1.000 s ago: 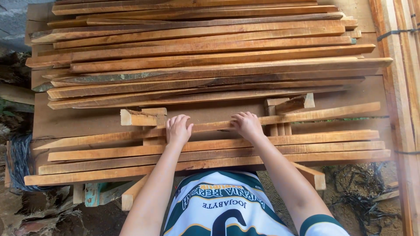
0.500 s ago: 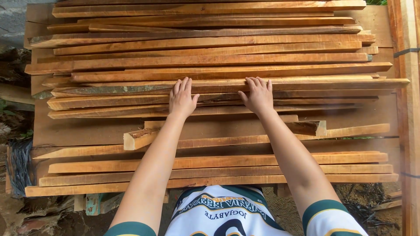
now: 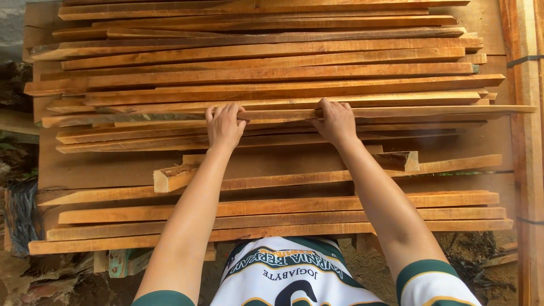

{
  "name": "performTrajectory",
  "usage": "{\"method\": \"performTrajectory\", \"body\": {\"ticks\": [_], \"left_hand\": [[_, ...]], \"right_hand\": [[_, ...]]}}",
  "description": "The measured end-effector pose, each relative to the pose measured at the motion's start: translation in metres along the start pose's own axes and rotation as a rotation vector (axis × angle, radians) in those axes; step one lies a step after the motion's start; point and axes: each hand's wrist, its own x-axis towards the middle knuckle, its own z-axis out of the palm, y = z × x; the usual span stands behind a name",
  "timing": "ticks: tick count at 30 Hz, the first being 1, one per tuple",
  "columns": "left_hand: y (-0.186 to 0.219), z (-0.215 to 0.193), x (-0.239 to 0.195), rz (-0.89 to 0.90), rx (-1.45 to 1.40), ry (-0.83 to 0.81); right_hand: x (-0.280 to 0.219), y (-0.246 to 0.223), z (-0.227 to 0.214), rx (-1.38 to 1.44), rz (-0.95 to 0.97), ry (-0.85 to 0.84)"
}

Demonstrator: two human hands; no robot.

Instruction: The person arranges thin wooden planks on a wooden workbench. They pick up planks from a pile and place them into a stack, aligning them by hand. The camera moves frequently, showing the repetitive stacking process from an overhead perspective.

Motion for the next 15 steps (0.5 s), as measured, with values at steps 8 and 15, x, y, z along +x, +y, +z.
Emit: {"method": "performTrajectory", "body": {"ticks": [8, 15], "left_hand": [[0.061, -0.119, -0.043, 0.226, 0.092, 0.282], [0.110, -0.148, -0.102, 0.370, 0.184, 0.115]], "right_hand": [[0.008, -0.035, -0.149, 0.207, -0.159, 0.138], [-0.026, -0.083, -0.211, 0.228, -0.173, 0.015]]}}
